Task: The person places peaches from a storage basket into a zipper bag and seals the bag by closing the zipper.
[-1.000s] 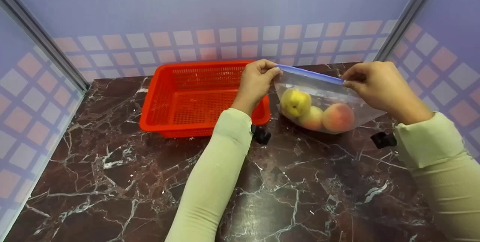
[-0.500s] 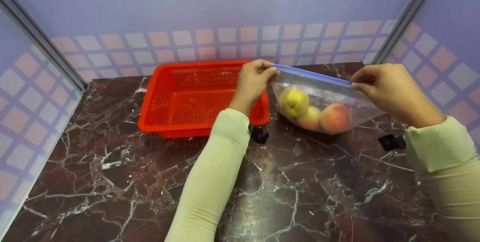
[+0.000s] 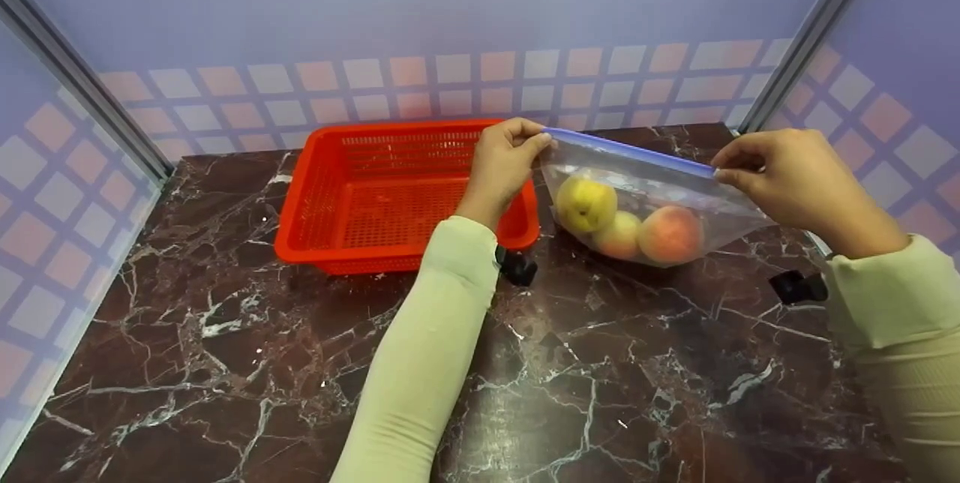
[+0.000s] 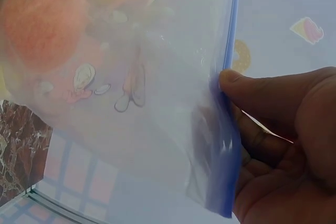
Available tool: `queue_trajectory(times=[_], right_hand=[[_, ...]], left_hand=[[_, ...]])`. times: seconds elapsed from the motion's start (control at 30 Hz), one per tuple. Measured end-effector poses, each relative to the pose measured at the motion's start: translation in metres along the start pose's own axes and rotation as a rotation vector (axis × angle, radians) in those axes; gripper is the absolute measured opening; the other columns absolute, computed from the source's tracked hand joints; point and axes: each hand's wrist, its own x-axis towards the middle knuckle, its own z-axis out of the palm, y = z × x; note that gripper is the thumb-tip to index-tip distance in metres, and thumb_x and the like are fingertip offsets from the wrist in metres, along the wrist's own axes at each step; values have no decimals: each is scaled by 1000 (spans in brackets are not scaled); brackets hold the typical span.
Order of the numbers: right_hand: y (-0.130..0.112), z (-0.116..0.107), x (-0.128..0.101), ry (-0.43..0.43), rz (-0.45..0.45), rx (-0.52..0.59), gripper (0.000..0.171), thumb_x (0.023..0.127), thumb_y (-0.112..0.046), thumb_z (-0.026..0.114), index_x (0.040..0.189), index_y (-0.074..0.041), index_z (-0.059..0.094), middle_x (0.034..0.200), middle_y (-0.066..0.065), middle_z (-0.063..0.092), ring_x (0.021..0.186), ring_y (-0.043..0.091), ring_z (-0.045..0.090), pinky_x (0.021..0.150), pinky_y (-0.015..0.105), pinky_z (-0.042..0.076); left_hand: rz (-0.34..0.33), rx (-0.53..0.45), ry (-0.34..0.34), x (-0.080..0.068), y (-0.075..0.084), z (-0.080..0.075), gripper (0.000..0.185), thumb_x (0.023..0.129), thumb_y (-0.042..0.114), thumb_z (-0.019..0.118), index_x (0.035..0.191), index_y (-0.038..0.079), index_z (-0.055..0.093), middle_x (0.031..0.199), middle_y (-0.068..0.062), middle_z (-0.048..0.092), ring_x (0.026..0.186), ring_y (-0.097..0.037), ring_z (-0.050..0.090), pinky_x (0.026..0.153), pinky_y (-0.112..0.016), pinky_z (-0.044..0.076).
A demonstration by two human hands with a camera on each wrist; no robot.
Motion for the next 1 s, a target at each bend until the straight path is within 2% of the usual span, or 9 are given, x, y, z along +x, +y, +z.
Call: queue_trajectory(times=[0.13,0.23,0.43,0.53,0.7,1.0], right_hand=[[2,-3,-3,-12,1,-15,10,87,-14,69,93,-10,75,85,11,74,73,19,62,65,29,43],[4,-5,-4,-24,9,-18,10,87,-15,69,94,-10,75,85,10,73,72,18,60,65,29,43],[8,-8,-7,-32,15,-12,11,87,-18,71,94,-11,75,85,9,74,65,-2,53,61,20,41],[9,-10,-8,-34,11,-12,11,87,-18,71,94,-11,76,86,9,74,63,-7,51,61,18,41],[11,-12,-11,-28,13,-21,11,86,-18,72,93,-11,76,85,9,74,62,-8,50,60,19,40],[16,-15,-14,-32,20,-10,10,87,-17,71,93,-10,75,84,10,74,59,-6,52,56,17,40]], left_hand=[[-1,12,3,0,0,0,6,89,5,66,91,2,70,83,-10,72,76,-15,67,75,-27,57],[-4,22,1,1,0,0,6,89,6,67,92,2,70,84,-10,72,77,-15,67,75,-26,57],[-7,21,5,2,0,0,6,89,6,67,93,2,70,83,-10,72,76,-15,67,74,-27,57],[-3,19,10,2,-1,0,6,89,6,66,92,2,70,83,-10,72,75,-15,66,75,-29,57],[-6,11,5,3,-1,-1,6,90,6,66,92,2,70,83,-10,72,74,-15,66,76,-32,57],[-6,-5,8,3,0,-6,6,90,6,66,91,1,70,80,-8,71,73,-14,65,73,-29,56]])
